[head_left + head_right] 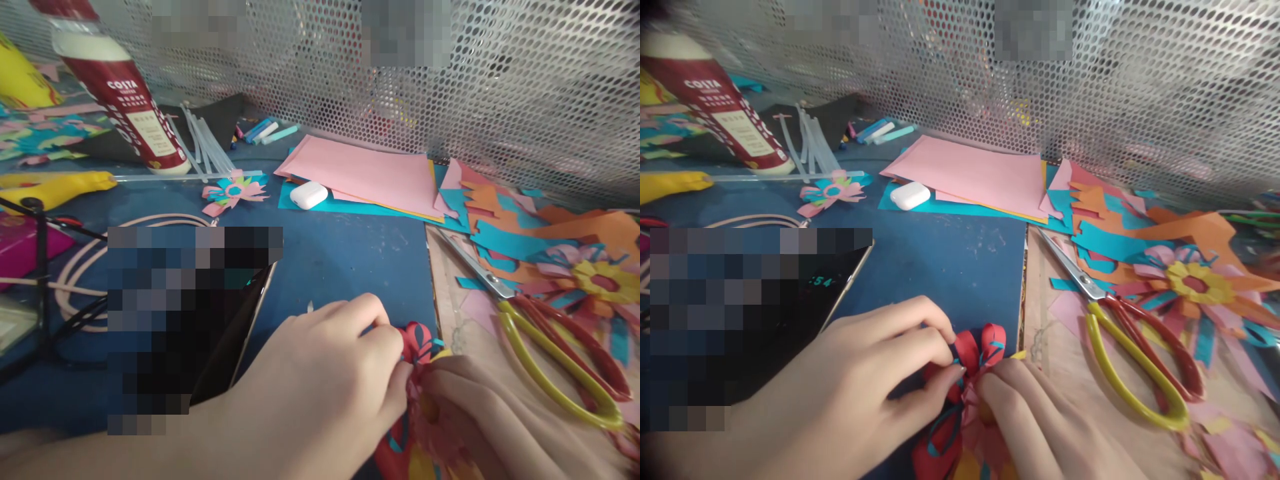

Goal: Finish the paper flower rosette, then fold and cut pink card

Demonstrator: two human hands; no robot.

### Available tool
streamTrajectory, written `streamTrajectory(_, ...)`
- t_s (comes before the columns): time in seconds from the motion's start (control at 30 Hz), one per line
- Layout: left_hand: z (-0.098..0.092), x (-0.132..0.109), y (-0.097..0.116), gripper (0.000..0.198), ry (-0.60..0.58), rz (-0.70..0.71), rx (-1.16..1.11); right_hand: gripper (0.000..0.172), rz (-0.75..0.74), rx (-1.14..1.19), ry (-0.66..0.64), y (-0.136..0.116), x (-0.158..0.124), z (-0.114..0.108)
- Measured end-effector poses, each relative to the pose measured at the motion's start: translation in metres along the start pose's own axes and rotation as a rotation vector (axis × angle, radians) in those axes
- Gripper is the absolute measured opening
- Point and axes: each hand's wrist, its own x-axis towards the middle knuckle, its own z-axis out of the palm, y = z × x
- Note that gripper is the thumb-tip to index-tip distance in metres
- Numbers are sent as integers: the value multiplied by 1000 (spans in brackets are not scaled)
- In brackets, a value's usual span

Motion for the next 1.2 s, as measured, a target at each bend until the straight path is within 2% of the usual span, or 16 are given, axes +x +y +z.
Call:
streamTrajectory(0.13,0,3,1,18,16,-35,-8,20,3,42,5,3,0,5)
streamTrajectory(0.27,1,4,1,17,-4,-72,-23,19,-22,-31,10,-1,2,4)
streamTrajectory(0.47,-1,6,-1,16,-68,-143,-93,23,-11,-111,32,-10,8,-4)
streamTrajectory(0.73,-9,7,-7,3,-122,-174,-152,29,-12,-143,32,-11,13,-8)
streamTrajectory(1.07,-12,13,0,2,-149,-206,-189,34,-57,-214,27,-14,14,-12)
streamTrajectory(1.2,-12,16,3,1,-170,-252,-220,28,-31,-201,-3,-16,14,-12)
